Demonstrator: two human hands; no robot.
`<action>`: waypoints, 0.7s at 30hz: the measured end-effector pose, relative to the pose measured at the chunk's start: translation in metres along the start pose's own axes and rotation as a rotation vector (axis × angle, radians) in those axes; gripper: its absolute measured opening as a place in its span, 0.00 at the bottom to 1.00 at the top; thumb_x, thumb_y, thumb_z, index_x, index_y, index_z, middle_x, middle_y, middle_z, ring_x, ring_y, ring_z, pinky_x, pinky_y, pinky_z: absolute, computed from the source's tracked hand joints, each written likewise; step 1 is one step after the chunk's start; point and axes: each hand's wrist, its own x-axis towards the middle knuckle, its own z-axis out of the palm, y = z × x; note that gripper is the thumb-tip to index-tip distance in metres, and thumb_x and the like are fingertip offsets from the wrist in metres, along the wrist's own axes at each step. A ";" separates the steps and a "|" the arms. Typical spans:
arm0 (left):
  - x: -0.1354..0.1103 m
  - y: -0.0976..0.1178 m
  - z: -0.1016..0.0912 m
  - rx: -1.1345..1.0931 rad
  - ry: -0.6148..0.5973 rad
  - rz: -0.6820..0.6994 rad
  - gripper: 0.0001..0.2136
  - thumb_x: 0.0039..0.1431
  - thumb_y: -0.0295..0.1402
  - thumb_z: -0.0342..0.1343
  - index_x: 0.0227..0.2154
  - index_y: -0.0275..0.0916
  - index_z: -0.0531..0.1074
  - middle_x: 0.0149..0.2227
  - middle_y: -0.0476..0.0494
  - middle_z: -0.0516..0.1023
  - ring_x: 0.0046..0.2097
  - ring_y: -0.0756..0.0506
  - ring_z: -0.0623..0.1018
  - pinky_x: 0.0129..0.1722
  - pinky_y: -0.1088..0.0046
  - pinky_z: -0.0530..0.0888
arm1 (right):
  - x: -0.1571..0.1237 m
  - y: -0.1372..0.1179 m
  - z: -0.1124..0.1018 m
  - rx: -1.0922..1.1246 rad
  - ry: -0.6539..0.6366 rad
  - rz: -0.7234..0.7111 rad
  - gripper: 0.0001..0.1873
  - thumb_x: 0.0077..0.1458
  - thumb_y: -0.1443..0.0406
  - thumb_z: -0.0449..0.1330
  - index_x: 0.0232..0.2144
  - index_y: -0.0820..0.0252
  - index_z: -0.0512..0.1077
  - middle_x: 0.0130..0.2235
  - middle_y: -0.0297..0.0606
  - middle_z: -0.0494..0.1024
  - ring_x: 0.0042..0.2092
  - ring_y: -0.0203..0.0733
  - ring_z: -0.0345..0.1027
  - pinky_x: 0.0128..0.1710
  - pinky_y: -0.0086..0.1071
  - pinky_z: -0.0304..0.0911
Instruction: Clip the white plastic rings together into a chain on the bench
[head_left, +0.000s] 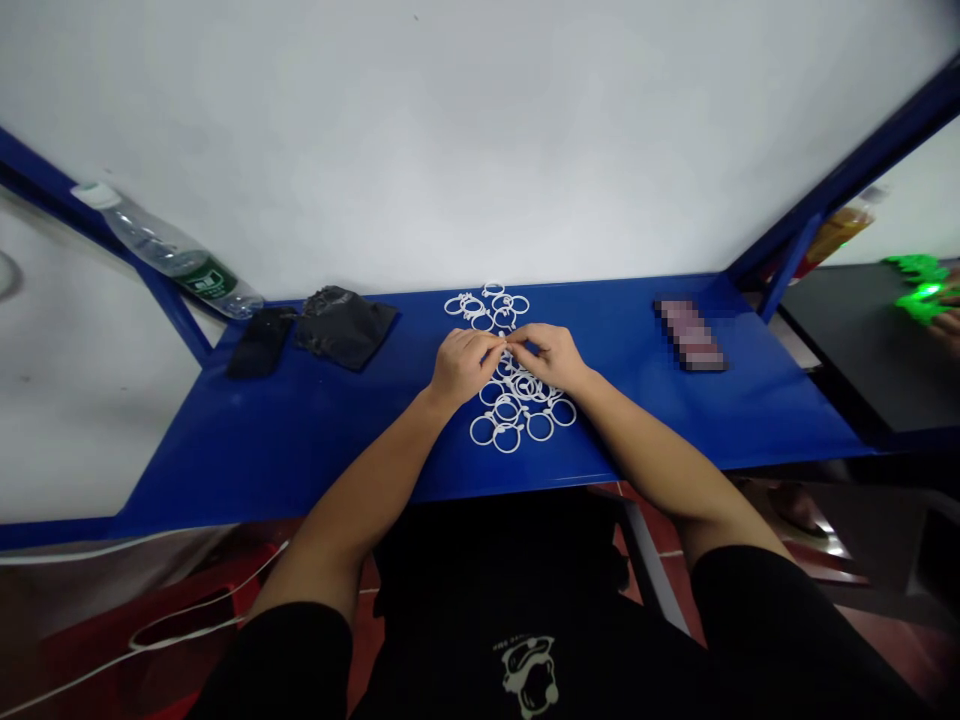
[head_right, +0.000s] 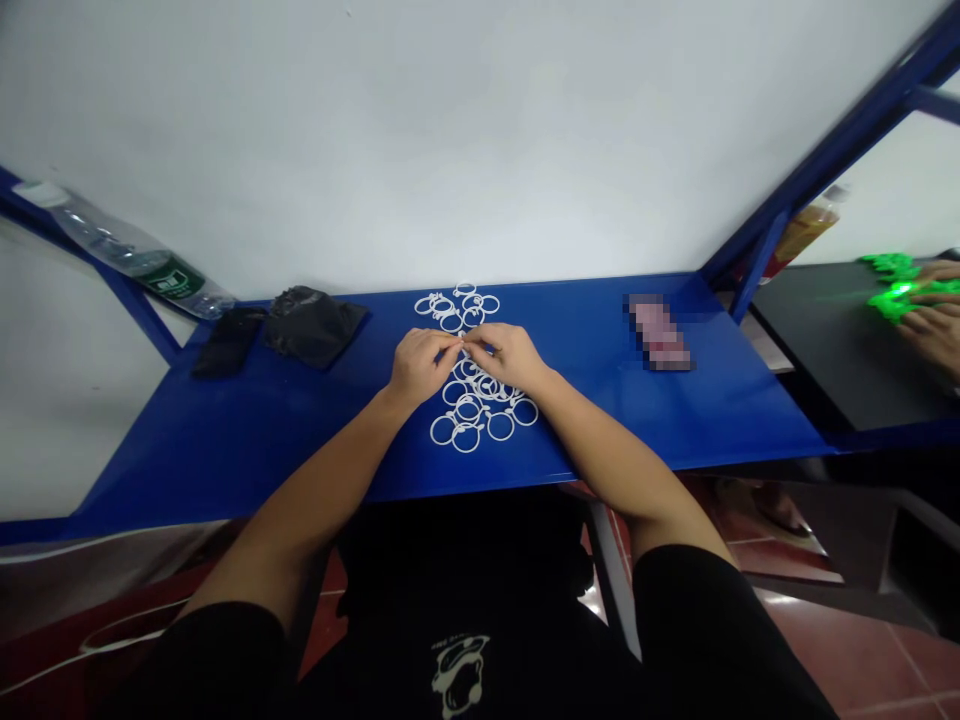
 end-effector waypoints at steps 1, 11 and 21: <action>0.000 -0.001 0.001 -0.004 -0.015 -0.024 0.06 0.78 0.32 0.59 0.41 0.42 0.78 0.39 0.45 0.88 0.40 0.44 0.86 0.42 0.63 0.75 | 0.000 0.004 -0.002 -0.013 -0.005 0.011 0.13 0.75 0.57 0.59 0.45 0.53 0.82 0.41 0.37 0.88 0.41 0.43 0.81 0.46 0.39 0.75; -0.002 -0.002 0.006 -0.236 -0.381 -0.186 0.04 0.71 0.28 0.65 0.38 0.42 0.80 0.50 0.42 0.86 0.53 0.42 0.84 0.59 0.54 0.79 | -0.003 0.077 -0.006 -0.362 -0.176 0.277 0.29 0.71 0.59 0.60 0.70 0.57 0.75 0.73 0.48 0.74 0.73 0.67 0.67 0.72 0.66 0.62; -0.004 0.004 0.007 -0.355 -0.499 -0.166 0.07 0.72 0.36 0.65 0.36 0.43 0.80 0.43 0.43 0.88 0.49 0.41 0.86 0.54 0.57 0.82 | 0.001 0.071 0.001 -0.325 -0.219 0.130 0.31 0.67 0.69 0.56 0.70 0.57 0.75 0.71 0.47 0.78 0.70 0.59 0.71 0.71 0.58 0.65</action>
